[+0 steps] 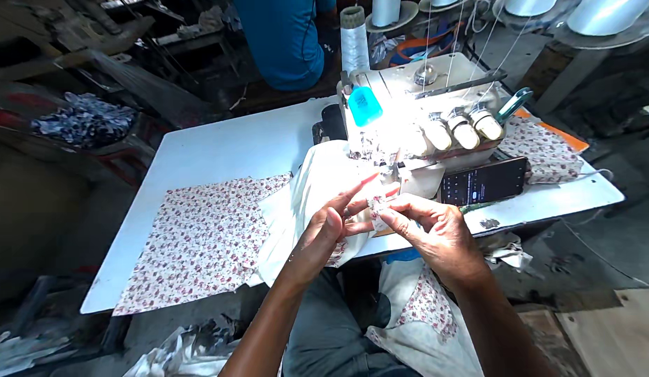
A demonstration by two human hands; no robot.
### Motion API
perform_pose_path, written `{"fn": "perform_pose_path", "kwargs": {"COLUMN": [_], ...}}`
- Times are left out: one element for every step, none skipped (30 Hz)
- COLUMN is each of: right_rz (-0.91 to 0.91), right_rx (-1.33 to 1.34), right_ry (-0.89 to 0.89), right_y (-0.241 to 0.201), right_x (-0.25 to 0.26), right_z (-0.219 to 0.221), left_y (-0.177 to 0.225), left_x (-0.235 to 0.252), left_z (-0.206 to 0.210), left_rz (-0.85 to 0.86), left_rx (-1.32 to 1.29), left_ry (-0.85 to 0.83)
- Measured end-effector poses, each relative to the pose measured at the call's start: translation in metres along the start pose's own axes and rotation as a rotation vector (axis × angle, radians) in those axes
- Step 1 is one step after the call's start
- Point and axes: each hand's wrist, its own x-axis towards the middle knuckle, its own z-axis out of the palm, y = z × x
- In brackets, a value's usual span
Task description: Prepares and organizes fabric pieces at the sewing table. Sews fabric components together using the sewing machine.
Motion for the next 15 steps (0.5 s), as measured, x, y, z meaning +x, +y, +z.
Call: {"fn": "perform_pose_path", "kwargs": {"right_rz": [0.021, 0.030, 0.023, 0.013, 0.004, -0.004, -0.010, -0.009, -0.005, -0.004, -0.005, -0.009, -0.016, -0.023, -0.030], "right_rx": [0.043, 0.067, 0.075, 0.080, 0.086, 0.084, 0.085, 0.086, 0.082, 0.071, 0.057, 0.052, 0.052, 0.056, 0.057], "right_ry": [-0.019, -0.034, -0.044, -0.049, -0.053, -0.053, -0.057, -0.055, -0.044, -0.027, -0.003, 0.022, 0.040, 0.050, 0.060], "right_y": [-0.003, -0.005, -0.006, -0.007, -0.006, -0.005, -0.004, -0.003, -0.002, -0.002, -0.002, -0.001, -0.001, -0.001, 0.000], "right_x": [-0.002, -0.004, -0.006, -0.008, -0.009, -0.010, -0.010, -0.010, -0.010, -0.010, -0.010, -0.009, -0.009, -0.008, -0.008], "right_z": [-0.001, -0.003, -0.004, -0.006, -0.007, -0.007, -0.007, -0.007, -0.007, -0.007, -0.007, -0.006, -0.006, -0.006, -0.006], "left_y": [0.004, 0.008, 0.011, 0.012, 0.009, 0.005, 0.003, 0.002, 0.003, 0.005, 0.006, 0.008, 0.009, 0.011, 0.013], "left_x": [0.001, 0.003, 0.009, 0.016, 0.025, 0.036, 0.045, 0.053, 0.061, 0.067, 0.073, 0.078, 0.081, 0.084, 0.084], "left_z": [-0.002, -0.006, -0.013, -0.023, -0.035, -0.048, -0.059, -0.066, -0.071, -0.073, -0.074, -0.075, -0.075, -0.076, -0.076], "left_rz": [-0.015, -0.014, -0.002, 0.009, 0.035, 0.087, 0.139, 0.174, 0.188, 0.187, 0.177, 0.159, 0.145, 0.135, 0.142], "left_rx": [0.137, 0.319, 0.535, 0.738, 0.897, 1.015, 1.079, 1.099, 1.103, 1.096, 1.089, 1.084, 1.086, 1.106, 1.143], "left_ry": [0.053, 0.136, 0.216, 0.273, 0.308, 0.315, 0.279, 0.208, 0.118, 0.020, -0.074, -0.154, -0.216, -0.259, -0.286]}}
